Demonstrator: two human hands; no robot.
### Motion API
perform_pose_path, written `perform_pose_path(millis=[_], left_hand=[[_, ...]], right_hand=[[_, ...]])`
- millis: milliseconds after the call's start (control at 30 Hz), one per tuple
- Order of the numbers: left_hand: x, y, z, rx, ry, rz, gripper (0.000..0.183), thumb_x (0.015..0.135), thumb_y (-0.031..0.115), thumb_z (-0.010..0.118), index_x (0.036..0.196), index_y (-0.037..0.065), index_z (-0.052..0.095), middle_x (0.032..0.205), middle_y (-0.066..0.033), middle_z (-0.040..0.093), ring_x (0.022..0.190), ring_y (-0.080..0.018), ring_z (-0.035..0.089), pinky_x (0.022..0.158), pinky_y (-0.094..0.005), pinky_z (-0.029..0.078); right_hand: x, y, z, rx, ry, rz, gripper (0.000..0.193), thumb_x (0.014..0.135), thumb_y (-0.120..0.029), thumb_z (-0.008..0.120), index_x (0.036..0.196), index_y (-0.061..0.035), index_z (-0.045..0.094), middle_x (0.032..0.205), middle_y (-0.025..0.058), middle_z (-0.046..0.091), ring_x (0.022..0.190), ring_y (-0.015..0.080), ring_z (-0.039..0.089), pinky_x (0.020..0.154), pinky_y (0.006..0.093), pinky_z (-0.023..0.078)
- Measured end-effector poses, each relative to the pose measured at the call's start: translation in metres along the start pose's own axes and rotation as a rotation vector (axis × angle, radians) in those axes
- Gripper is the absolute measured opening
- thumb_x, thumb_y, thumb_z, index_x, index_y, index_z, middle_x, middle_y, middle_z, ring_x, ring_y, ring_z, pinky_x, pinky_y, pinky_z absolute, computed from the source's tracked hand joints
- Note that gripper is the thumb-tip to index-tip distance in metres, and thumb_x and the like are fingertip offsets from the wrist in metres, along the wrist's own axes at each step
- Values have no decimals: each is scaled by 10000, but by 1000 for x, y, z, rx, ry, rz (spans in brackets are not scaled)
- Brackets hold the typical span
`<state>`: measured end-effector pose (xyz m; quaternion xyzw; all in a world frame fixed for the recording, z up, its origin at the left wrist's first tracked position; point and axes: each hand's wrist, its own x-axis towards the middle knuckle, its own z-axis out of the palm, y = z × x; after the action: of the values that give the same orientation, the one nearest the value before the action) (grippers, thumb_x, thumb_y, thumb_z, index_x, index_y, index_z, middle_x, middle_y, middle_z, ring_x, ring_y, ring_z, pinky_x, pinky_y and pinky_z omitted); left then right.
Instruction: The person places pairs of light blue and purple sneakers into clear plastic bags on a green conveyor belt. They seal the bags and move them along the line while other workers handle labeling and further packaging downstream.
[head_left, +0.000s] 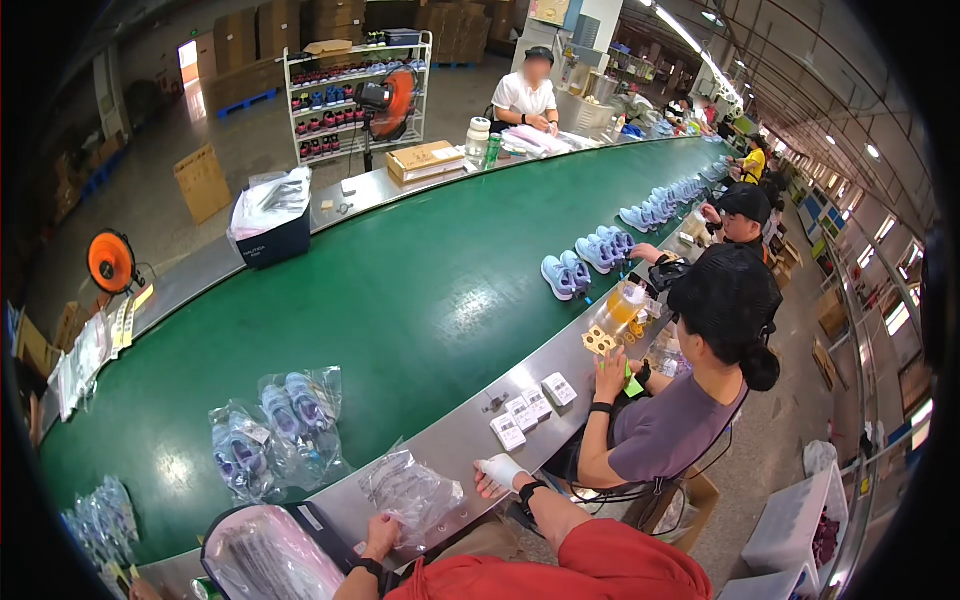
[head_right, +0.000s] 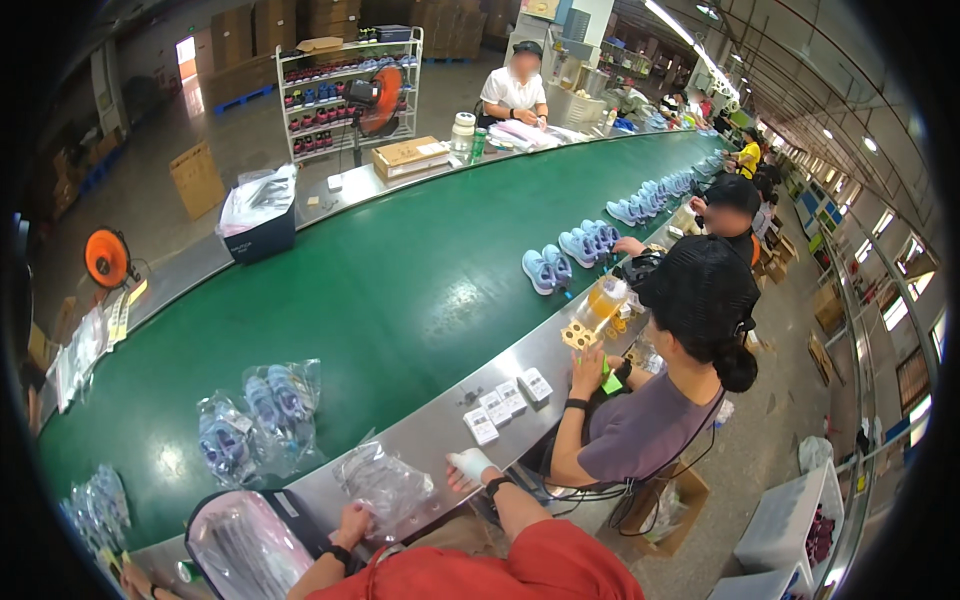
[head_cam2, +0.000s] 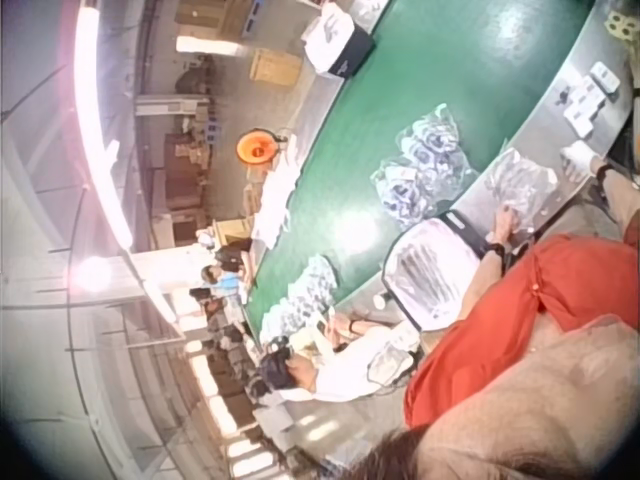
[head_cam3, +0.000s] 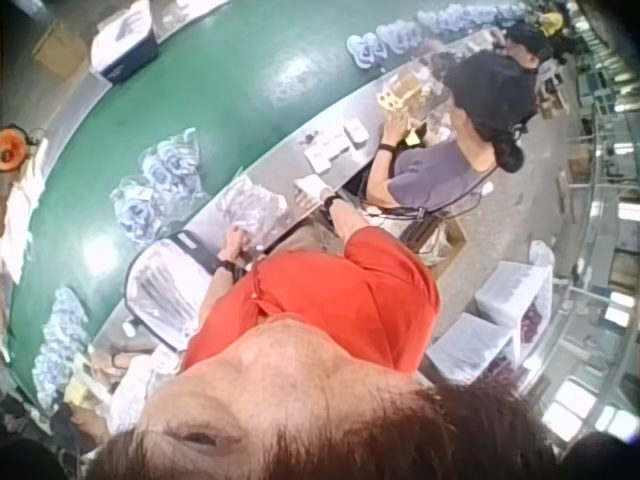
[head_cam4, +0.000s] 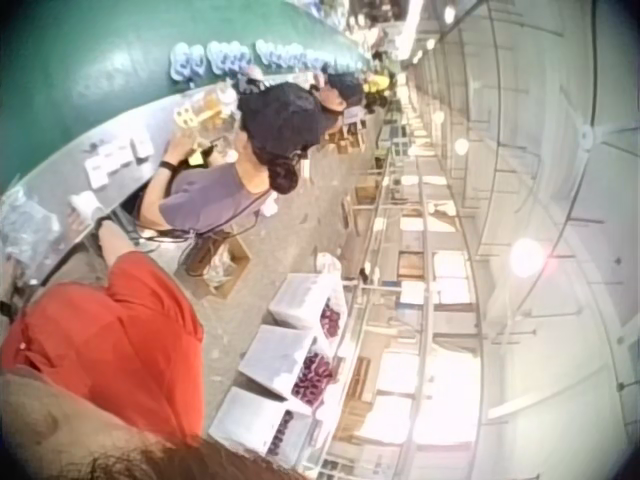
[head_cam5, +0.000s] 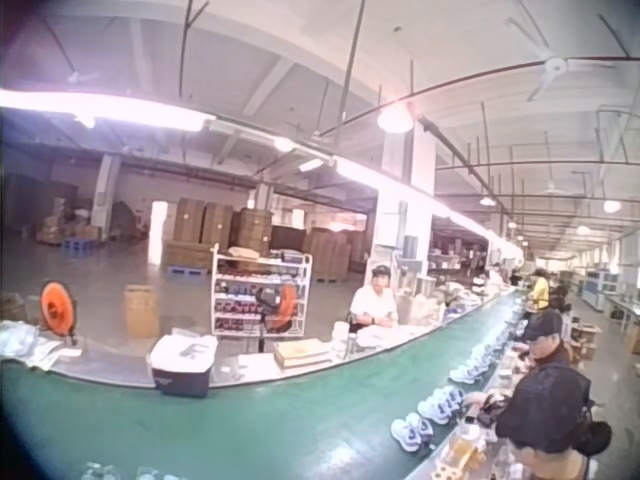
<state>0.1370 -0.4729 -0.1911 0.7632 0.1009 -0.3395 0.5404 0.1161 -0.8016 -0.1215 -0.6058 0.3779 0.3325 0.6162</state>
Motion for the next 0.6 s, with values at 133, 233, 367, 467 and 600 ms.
perform_pose_path(millis=[133, 233, 367, 467, 600], left_hand=[[0, -1, 1, -43, 13, 8, 211, 820, 153, 562, 724, -6, 662, 615, -21, 593, 525, -99, 509, 472, -278, 395], [-1, -2, 0, -48, 9, -2, 208, 818, 149, 564, 716, -5, 660, 603, -25, 589, 507, -101, 505, 454, -279, 386], [-4, 5, 0, -26, 9, 3, 204, 813, 145, 567, 715, -8, 660, 596, -31, 587, 487, -102, 498, 435, -283, 376], [-12, 16, 0, 0, 44, 48, 208, 809, 155, 573, 725, -14, 662, 606, -34, 594, 507, -101, 508, 453, -282, 390], [-4, 4, 0, -9, 33, 59, 218, 807, 169, 580, 750, -23, 668, 628, -35, 607, 540, -99, 519, 481, -283, 408]], right_hand=[[1, 0, 1, 4, 1, -6, 408, 915, -410, 458, 868, -25, 585, 742, 113, 660, 591, 221, 649, 522, 332, 516], [-1, -3, 2, 0, -1, -6, 412, 915, -414, 457, 874, -24, 583, 745, 114, 661, 597, 220, 651, 523, 335, 518], [0, 0, 1, 6, -4, -3, 415, 911, -416, 460, 878, -21, 585, 754, 118, 663, 606, 219, 654, 529, 333, 523], [1, -2, 1, -2, -5, 0, 414, 907, -413, 461, 886, -19, 586, 762, 123, 665, 609, 221, 655, 536, 330, 526], [-2, -6, 2, -9, -5, 9, 416, 902, -408, 460, 898, -12, 586, 772, 126, 667, 614, 224, 657, 544, 328, 530]])
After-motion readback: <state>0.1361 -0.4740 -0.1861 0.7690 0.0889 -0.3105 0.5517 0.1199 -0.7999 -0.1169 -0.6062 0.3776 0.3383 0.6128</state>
